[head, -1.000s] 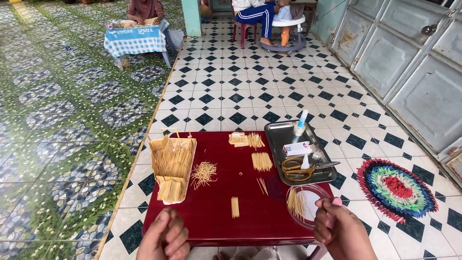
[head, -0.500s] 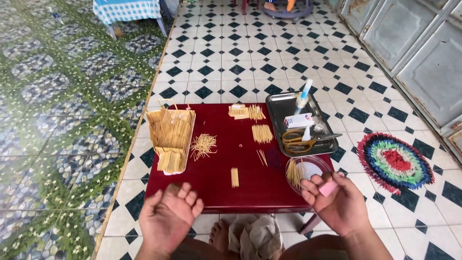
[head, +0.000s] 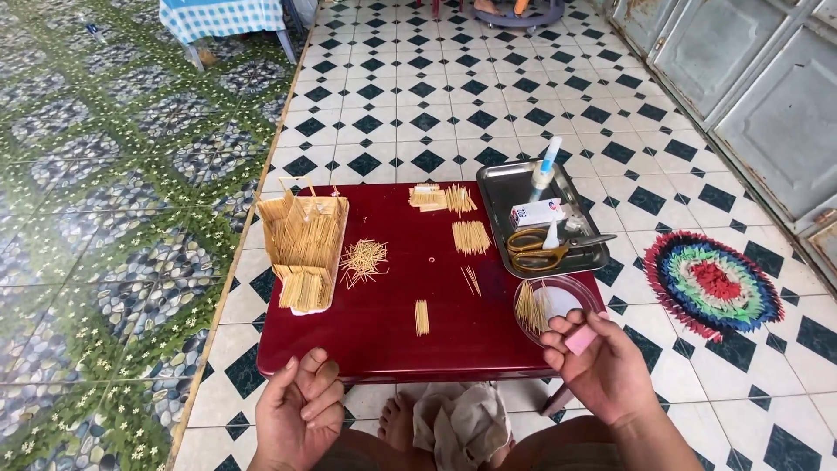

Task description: Picking up and organizing toothpicks on a table for a craft project

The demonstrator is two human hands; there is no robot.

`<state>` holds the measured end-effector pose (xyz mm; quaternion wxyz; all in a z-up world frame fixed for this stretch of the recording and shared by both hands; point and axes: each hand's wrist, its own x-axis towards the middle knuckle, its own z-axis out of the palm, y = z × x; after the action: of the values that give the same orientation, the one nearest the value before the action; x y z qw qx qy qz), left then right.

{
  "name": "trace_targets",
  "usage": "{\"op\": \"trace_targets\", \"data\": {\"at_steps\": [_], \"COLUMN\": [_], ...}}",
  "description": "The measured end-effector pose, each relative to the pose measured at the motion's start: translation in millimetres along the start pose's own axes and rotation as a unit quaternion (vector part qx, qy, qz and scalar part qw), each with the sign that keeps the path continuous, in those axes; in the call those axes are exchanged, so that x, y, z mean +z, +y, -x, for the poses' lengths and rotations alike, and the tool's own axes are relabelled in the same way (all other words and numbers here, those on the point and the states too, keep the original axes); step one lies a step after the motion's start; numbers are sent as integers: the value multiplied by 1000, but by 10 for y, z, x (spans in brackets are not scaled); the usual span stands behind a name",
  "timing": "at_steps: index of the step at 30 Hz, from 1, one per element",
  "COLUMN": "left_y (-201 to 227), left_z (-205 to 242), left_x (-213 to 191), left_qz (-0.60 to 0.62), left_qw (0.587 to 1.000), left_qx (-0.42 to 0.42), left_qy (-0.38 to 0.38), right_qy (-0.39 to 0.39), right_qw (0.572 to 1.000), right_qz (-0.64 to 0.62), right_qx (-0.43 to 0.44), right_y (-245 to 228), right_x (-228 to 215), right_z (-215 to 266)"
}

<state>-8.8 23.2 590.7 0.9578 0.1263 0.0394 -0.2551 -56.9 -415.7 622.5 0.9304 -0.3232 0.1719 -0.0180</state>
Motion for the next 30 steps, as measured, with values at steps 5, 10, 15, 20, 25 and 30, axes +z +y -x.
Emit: {"op": "trace_targets", "data": {"at_steps": [5,10,15,20,25,30], "left_y": [-9,1,-23,-53,-42,-3], "left_z": [25,-33,-39,-31,-26,-43], "left_x": [77,180,196,312,260,136], "left_qz": [1,26,-5,-23,-25,4], "left_qw": [1000,999,1000,997,997,999], "left_qx": [-18,-26,16,59,58,40], "left_qy": [1,-40,-6,37,37,-10], "right_qy": [-17,-6,8,25,11,27], "right_qw": [1000,1000,1000,1000,1000,1000], "right_qz": [4,5,7,-1,0,5], "right_qx": [-14,-8,-4,10,7,12], "right_y": [-17,-36,-45,-57,-55,-63], "right_x": [98,150,169,175,171,170], "right_z": [40,13,34,30,29,21]}}
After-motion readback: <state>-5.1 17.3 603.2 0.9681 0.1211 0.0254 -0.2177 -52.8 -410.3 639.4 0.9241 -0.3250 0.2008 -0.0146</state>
